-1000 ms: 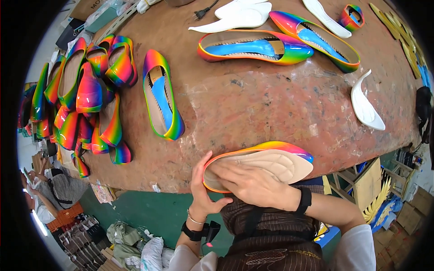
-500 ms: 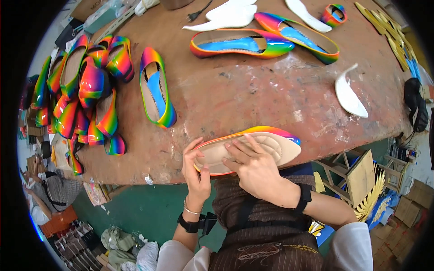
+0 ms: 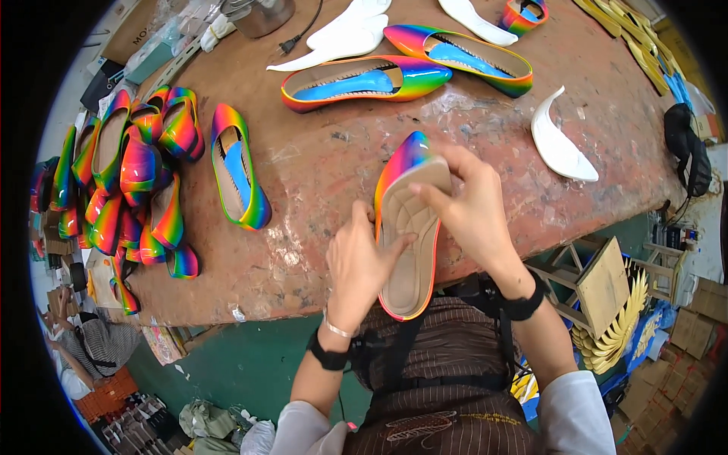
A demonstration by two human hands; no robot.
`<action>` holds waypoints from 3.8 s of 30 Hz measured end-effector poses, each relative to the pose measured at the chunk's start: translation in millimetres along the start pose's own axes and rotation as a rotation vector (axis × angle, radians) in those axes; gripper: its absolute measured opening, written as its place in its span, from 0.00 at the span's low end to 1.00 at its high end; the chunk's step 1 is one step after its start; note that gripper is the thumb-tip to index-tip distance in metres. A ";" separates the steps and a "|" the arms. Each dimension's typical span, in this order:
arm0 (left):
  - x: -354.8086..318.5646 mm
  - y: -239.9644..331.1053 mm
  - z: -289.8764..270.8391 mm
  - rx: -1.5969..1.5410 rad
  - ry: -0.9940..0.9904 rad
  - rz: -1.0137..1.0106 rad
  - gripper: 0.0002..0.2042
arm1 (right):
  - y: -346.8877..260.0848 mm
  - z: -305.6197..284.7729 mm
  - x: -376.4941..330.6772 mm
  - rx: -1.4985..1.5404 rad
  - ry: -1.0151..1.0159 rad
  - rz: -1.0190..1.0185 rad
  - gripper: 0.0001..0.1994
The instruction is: Inserting white cushioned insoles into rainbow-patterned flat shoes at a manufacturing workbench.
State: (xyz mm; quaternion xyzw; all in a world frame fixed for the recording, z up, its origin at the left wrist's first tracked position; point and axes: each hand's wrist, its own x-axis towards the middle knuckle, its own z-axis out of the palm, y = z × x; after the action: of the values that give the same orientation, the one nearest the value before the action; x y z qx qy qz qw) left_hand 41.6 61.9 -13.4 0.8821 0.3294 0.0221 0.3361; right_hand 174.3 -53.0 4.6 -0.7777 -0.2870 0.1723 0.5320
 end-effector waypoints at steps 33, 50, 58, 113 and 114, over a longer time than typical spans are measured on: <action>-75.5 -37.9 68.5 -0.114 0.269 0.366 0.60 | -17.1 44.4 -8.8 -0.931 -0.352 -0.078 0.31; -70.3 -33.3 56.6 -0.149 0.276 0.420 0.46 | 9.4 44.0 5.6 -1.062 -0.193 -0.340 0.09; -52.0 -137.8 -171.8 -0.014 0.816 0.234 0.30 | 64.5 -133.3 13.0 -0.600 0.670 -0.096 0.10; -65.7 -124.2 -20.1 -0.321 0.194 0.466 0.57 | -0.4 58.1 -44.7 -0.234 -0.457 -0.618 0.16; -66.3 -126.6 -17.3 -0.301 0.206 0.471 0.62 | 0.6 68.9 -45.4 -0.207 -0.467 -0.553 0.16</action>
State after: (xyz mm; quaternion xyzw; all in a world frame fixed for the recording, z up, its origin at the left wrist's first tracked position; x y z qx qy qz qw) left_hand -86.5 102.9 -64.8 0.8677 0.1409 0.2374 0.4135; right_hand 99.8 -31.6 -23.4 -0.6601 -0.6157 0.1651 0.3973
